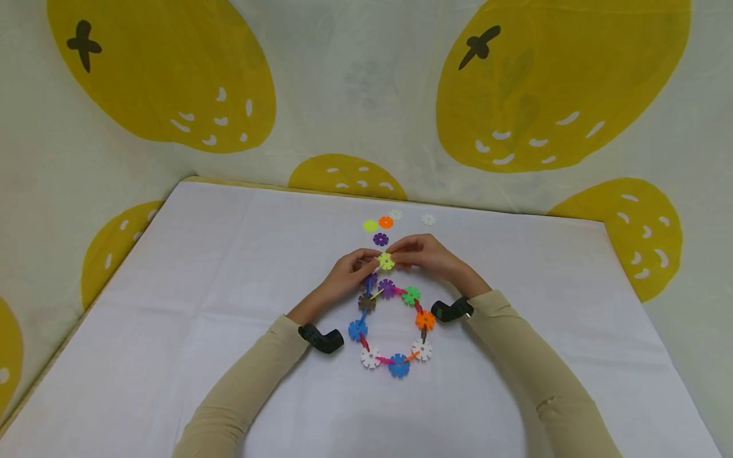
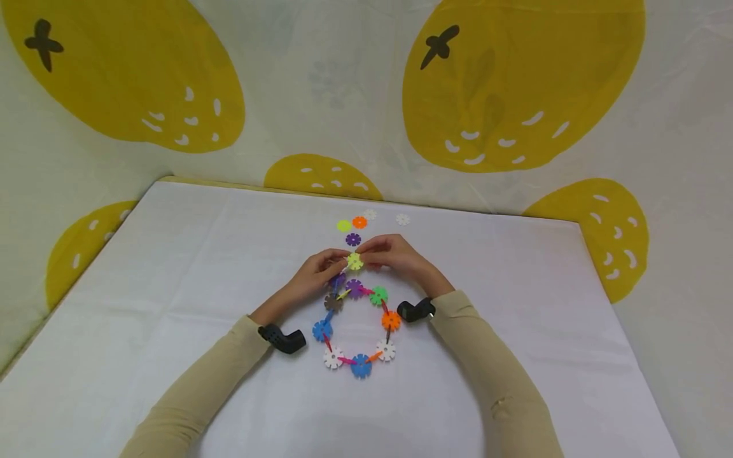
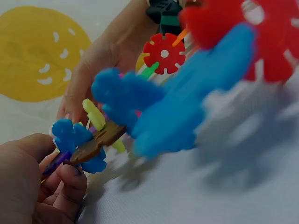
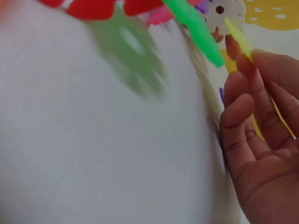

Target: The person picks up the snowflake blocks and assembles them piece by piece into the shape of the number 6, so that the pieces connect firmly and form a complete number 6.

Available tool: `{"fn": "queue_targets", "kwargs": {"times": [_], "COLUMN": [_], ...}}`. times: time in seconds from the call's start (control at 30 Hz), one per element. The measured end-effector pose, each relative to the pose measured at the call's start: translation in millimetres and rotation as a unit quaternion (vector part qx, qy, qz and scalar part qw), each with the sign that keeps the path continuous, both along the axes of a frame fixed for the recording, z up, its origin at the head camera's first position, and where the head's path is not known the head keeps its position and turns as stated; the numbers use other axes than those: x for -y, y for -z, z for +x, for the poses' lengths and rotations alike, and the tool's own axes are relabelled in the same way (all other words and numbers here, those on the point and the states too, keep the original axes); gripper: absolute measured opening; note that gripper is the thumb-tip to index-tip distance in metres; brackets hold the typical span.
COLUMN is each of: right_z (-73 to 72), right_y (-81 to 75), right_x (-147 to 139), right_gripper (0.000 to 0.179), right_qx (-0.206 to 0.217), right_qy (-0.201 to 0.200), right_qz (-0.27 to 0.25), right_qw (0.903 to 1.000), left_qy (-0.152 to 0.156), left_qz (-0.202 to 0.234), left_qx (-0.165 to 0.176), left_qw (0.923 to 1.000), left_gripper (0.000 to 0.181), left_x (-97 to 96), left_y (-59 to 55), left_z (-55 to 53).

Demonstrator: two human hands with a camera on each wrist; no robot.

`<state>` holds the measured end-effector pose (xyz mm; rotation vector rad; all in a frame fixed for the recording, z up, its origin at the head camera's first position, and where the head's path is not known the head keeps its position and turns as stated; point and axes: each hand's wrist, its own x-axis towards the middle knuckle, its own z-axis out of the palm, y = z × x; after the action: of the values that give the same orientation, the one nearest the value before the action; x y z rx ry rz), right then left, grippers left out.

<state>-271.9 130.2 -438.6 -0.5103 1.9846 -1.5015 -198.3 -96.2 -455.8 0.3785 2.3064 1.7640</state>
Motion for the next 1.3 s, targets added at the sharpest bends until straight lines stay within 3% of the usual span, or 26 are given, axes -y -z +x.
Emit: {"fn": "queue_targets", "kwargs": {"times": [0.03,0.2,0.43,0.53,0.8,1.07,1.3], "right_z": [-0.1,-0.6,-7.3,-12.4,-26.4,-33.9,-33.1], "right_y": [-0.1,-1.2,4.5,9.0,10.4,6.5,2.6], "right_x": [0.5,3.1,7.6,9.6,18.1,28.2,30.4], "right_gripper": [0.027,0.026,0.030,0.031,0.029,0.031,0.030], "right_qx": [-0.007,-0.037,-0.039,-0.040,-0.099,-0.157,-0.156], "right_qy": [-0.009,-0.025,0.096,0.126,0.092,0.067,0.064], "right_qz": [0.003,0.019,0.014,0.006,0.041,0.098,0.132], "right_qw": [0.9999,0.9988,0.9945,0.9912,0.9899,0.9805,0.9769], "left_qy": [0.000,0.001,-0.002,-0.006,-0.018,-0.023,-0.021], "left_qz": [0.002,-0.001,0.003,0.001,-0.001,-0.012,-0.017], "left_qx": [0.002,0.019,0.013,0.013,0.004,0.003,-0.001], "left_qw": [1.0000,0.9998,0.9999,0.9999,0.9998,0.9996,0.9996], "left_gripper": [0.035,0.031,0.028,0.028,0.027,0.026,0.025], "left_x": [0.4,0.3,-1.7,-1.9,-0.2,-0.7,-1.2], "left_y": [5.1,6.6,8.4,9.1,7.0,6.3,7.5], "left_z": [-2.1,-3.9,-4.4,-3.9,-3.4,-4.1,-3.7]}}
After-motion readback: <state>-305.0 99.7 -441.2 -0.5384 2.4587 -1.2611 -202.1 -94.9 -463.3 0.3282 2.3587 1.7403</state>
